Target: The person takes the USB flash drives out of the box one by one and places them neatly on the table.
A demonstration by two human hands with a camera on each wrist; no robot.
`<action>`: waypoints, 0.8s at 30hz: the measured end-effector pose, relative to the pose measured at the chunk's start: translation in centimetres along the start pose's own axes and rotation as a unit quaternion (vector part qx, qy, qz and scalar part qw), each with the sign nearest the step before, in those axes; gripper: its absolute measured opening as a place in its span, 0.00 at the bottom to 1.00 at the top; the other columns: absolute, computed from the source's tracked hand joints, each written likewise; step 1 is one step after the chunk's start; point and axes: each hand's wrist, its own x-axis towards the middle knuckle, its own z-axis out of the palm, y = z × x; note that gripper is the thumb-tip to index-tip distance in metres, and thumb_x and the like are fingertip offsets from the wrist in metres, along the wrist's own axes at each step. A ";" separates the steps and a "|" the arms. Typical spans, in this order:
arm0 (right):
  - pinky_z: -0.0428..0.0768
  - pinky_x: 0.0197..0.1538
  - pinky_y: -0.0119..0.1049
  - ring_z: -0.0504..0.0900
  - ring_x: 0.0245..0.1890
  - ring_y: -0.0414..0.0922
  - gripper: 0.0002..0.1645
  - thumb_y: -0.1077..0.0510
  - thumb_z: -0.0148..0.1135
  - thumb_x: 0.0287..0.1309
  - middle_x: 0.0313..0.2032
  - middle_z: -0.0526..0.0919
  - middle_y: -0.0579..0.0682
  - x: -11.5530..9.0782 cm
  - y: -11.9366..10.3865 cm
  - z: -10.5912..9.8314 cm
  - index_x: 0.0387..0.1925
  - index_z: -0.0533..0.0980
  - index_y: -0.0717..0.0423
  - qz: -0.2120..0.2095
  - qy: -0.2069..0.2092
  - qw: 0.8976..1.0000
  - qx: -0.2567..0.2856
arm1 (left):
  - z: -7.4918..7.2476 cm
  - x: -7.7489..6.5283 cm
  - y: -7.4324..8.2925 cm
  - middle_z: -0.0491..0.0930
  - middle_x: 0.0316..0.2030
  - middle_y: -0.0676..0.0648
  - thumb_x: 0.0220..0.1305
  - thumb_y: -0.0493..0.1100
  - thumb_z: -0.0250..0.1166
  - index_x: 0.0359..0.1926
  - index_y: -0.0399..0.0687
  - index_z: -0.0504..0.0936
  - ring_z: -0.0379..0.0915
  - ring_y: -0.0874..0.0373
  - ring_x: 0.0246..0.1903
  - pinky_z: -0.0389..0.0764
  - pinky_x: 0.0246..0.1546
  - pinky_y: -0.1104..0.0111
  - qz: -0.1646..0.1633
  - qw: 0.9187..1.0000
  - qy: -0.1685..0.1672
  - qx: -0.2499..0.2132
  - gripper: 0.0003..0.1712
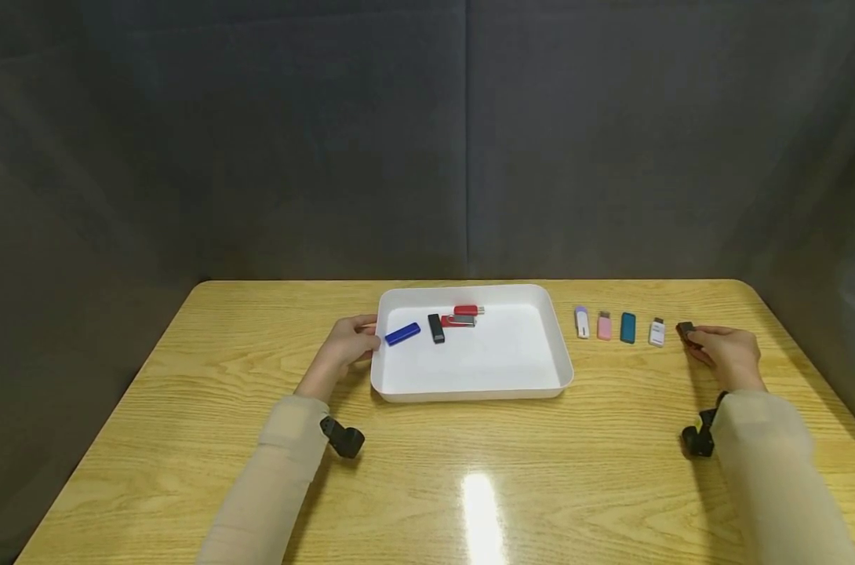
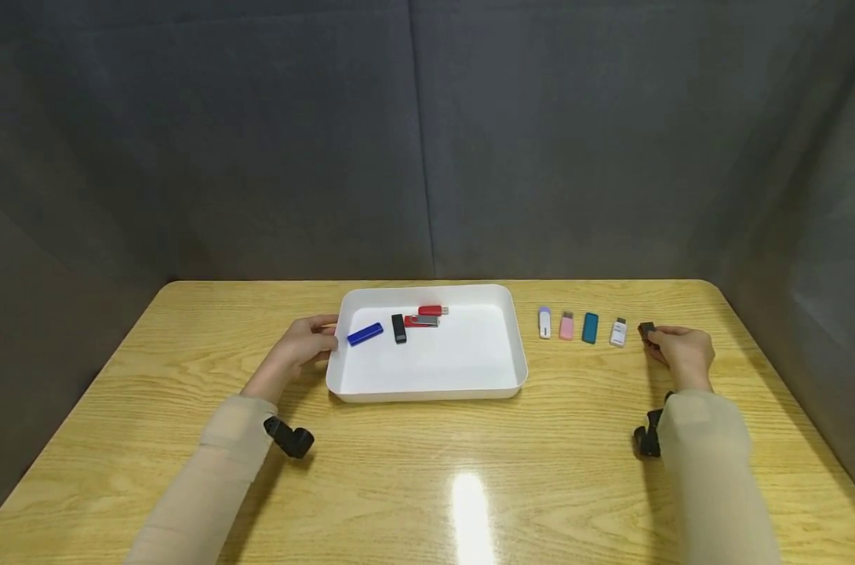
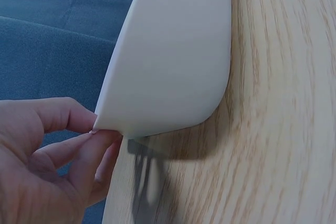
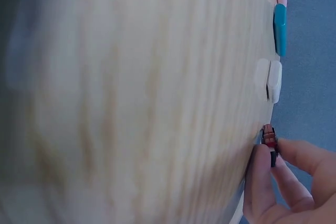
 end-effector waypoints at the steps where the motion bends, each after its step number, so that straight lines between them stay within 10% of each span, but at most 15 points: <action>1: 0.80 0.30 0.20 0.80 0.20 0.29 0.24 0.68 0.53 0.60 0.17 0.76 0.34 0.0 -0.1 0.0 0.15 0.77 0.42 0.000 0.003 1.000 -0.004 | 0.0 0.0 0.0 0.72 0.59 0.38 0.57 0.29 0.56 0.68 0.42 0.65 0.72 0.52 0.50 0.79 0.54 0.61 0.002 1.000 0.000 -0.001 0.35; 11: 0.80 0.30 0.22 0.73 0.21 0.26 0.04 0.60 0.54 0.62 0.23 0.69 0.33 0.0 -0.4 0.4 0.34 0.76 0.53 0.013 0.070 0.977 -0.201 | -0.1 -0.1 -0.1 0.72 0.59 0.36 0.56 0.28 0.55 0.68 0.40 0.64 0.74 0.51 0.50 0.80 0.54 0.61 0.007 1.000 -0.007 0.005 0.35; 24: 0.74 0.24 0.26 0.70 0.20 0.31 0.24 0.54 0.51 0.61 0.26 0.71 0.38 -0.5 -1.8 2.8 0.56 0.71 0.62 -0.035 0.146 0.954 -0.259 | 0.0 -0.1 -0.1 0.73 0.56 0.37 0.55 0.28 0.56 0.67 0.41 0.67 0.73 0.55 0.44 0.82 0.44 0.69 0.014 1.000 0.009 -0.001 0.35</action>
